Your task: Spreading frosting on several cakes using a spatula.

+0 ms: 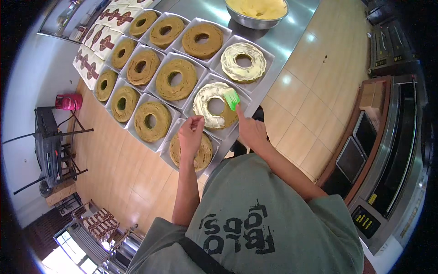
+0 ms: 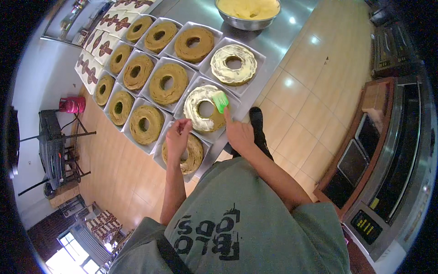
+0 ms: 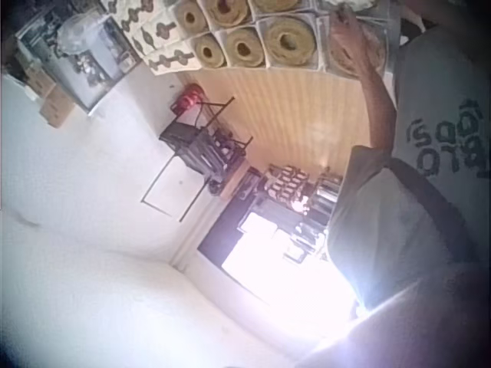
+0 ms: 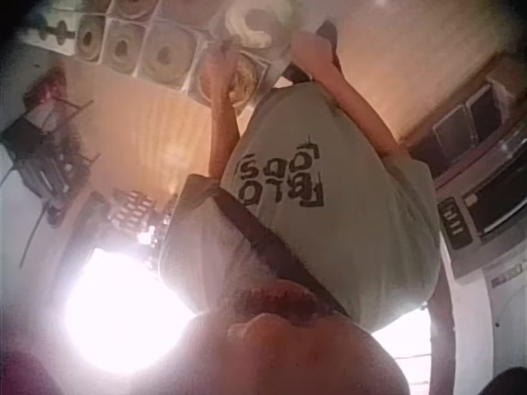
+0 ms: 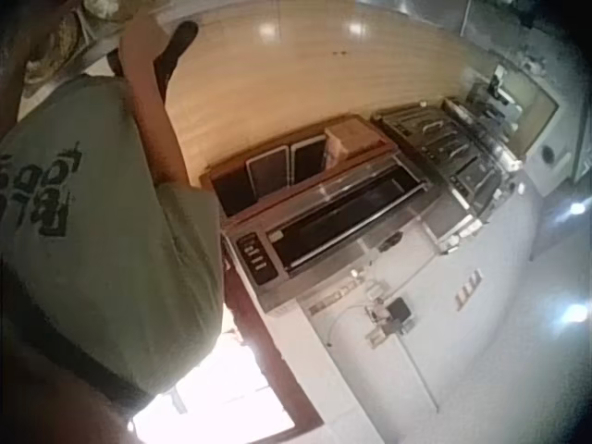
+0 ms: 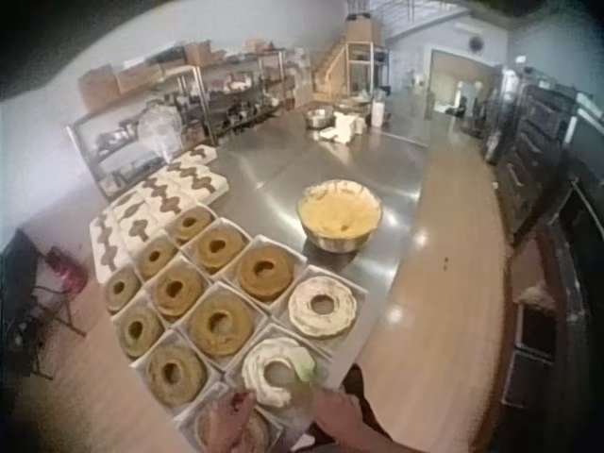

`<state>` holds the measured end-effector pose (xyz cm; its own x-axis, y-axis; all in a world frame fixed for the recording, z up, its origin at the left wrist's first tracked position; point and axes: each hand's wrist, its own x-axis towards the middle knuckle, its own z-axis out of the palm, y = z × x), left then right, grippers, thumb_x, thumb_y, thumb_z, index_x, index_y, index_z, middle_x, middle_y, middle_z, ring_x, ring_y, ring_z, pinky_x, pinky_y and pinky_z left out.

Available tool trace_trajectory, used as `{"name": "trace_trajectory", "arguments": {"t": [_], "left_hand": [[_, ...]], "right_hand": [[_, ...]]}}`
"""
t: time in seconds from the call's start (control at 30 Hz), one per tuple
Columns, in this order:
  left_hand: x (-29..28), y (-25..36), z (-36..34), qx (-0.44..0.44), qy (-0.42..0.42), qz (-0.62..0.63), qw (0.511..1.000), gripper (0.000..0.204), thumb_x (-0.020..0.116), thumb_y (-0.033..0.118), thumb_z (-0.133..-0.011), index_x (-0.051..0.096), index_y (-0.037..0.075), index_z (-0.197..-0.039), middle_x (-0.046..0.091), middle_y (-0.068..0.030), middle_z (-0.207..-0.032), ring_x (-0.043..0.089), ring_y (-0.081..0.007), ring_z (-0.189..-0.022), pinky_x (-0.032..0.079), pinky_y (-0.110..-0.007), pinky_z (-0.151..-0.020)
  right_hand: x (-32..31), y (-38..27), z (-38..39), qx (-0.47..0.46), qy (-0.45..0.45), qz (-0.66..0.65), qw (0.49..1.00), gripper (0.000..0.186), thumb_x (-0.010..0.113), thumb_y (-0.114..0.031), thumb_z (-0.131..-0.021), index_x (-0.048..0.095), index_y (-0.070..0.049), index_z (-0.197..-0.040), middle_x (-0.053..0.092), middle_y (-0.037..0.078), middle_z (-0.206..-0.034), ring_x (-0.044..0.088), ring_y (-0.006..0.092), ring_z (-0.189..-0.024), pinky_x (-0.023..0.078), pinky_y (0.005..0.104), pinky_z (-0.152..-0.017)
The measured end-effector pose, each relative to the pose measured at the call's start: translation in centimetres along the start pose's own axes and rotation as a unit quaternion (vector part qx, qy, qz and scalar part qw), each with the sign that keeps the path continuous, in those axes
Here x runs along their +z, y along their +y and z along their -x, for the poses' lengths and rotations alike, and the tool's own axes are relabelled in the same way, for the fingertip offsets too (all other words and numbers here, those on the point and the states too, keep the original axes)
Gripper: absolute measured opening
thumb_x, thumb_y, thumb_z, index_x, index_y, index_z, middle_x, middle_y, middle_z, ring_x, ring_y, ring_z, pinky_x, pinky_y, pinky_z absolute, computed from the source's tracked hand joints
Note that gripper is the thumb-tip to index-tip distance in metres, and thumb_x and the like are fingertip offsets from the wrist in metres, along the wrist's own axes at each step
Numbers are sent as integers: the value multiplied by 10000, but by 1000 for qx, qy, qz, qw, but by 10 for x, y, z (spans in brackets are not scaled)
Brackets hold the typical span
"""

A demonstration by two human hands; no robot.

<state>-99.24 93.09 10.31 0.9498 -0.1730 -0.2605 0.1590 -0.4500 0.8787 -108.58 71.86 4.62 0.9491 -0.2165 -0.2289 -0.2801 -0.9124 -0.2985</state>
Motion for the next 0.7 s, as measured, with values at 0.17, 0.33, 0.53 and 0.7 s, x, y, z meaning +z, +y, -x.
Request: {"name": "trace_trajectory", "arguments": {"t": [0.17,0.33,0.53,0.7], "left_hand": [[-22,-7,-12,37,34,-61,997,257,740,185,-975,747,14,-1167,771,-81,-1045,718,-200,-939,582,-316,-842],[-30,-18,-25,31,78,-96,992,263,725,192,-993,750,33,-1201,759,-82,-1130,686,-190,-970,563,-310,-891],[-17,-4,-37,-31,90,-96,991,306,728,200,-984,723,29,-1238,731,-95,-1236,685,-230,-1067,567,-362,-937],[-13,22,-25,-149,125,-116,974,294,731,197,-976,718,41,-1224,746,-111,-1201,710,-260,-1029,592,-395,-906]], "right_hand": [[-68,2,63,-1,-181,-58,982,604,495,-181,-1034,341,-142,-1616,733,242,-902,695,470,-712,508,551,-631],[-153,52,22,124,-62,-92,986,522,481,-227,-1083,366,-180,-1590,704,153,-891,693,397,-756,504,520,-670],[-248,123,-179,-71,314,26,946,344,582,-61,-953,620,-111,-1291,689,131,-1045,679,391,-860,534,476,-735],[-249,155,-355,-23,183,154,971,234,607,-90,-878,729,-64,-1077,718,167,-1022,705,422,-851,560,485,-731]]}}
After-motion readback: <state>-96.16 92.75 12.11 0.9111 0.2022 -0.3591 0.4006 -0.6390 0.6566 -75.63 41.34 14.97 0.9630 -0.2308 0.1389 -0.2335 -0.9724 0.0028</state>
